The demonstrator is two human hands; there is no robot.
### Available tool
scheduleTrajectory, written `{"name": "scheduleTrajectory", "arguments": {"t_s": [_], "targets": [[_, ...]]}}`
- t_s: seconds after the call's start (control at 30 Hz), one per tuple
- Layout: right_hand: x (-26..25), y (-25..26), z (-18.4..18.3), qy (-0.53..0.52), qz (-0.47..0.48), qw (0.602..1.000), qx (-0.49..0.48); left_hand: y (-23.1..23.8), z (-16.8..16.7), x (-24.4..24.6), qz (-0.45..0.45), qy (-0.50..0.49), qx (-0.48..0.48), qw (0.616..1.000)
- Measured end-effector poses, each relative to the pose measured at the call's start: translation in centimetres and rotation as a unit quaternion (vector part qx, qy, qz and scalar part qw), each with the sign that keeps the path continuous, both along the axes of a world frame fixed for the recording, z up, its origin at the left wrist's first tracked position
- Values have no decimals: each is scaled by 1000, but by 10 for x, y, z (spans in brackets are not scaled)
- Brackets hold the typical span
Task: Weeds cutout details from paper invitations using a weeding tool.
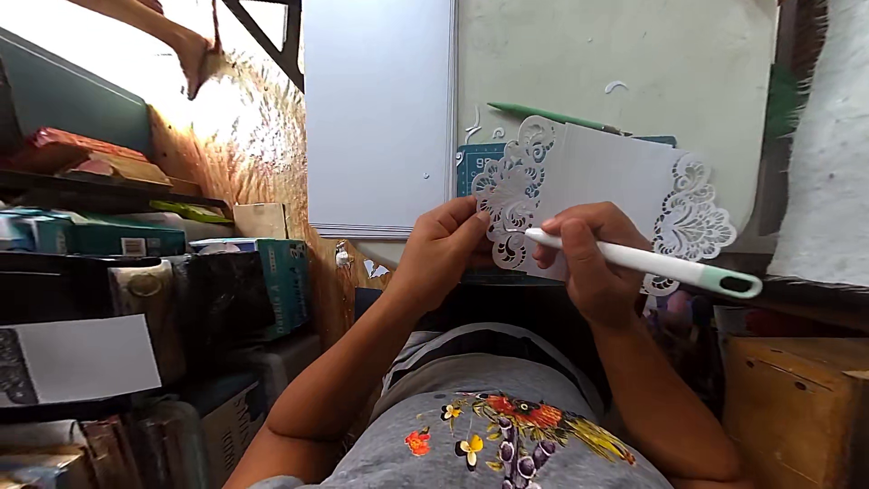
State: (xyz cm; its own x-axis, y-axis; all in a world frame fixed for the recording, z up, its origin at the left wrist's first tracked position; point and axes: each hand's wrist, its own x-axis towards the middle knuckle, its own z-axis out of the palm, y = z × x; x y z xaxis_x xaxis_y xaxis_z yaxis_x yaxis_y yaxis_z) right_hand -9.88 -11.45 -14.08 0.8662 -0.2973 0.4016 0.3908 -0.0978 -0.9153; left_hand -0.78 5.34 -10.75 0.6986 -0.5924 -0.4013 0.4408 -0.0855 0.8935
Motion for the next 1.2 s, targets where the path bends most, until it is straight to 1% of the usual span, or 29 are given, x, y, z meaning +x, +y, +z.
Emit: {"name": "scheduleTrajectory", "arguments": {"t_s": [0.2,0.37,0.47,0.53,0.63,0.7,0.8,1.07,1.13,1.2], "targets": [[6,-4,0,9,16,999,34,-1,-4,0,7,-3,-5,1000],[20,-2,-1,-5,-12,994,110,1,-2,2,-17,3,-9,1000],[18,-4,-5,-4,-11,995,102,-1,-2,7,-21,-7,-22,1000],[16,-6,-7,-6,0,995,99,-4,-1,9,-10,-23,-11,1000],[18,-5,-7,-17,-2,993,119,-8,-1,10,-10,-30,3,999],[20,-4,-9,-30,-14,994,105,-8,-3,9,-15,-33,8,999],[20,-2,-10,-26,-32,997,58,-8,-5,8,-14,-42,12,999],[20,3,-10,-28,-20,999,-7,-8,-6,6,-11,-53,5,999],[20,3,-10,-25,-22,999,-3,-8,-7,7,-11,-53,3,999],[20,2,-10,-22,-30,999,21,-8,-6,7,-9,-52,3,999]]}}
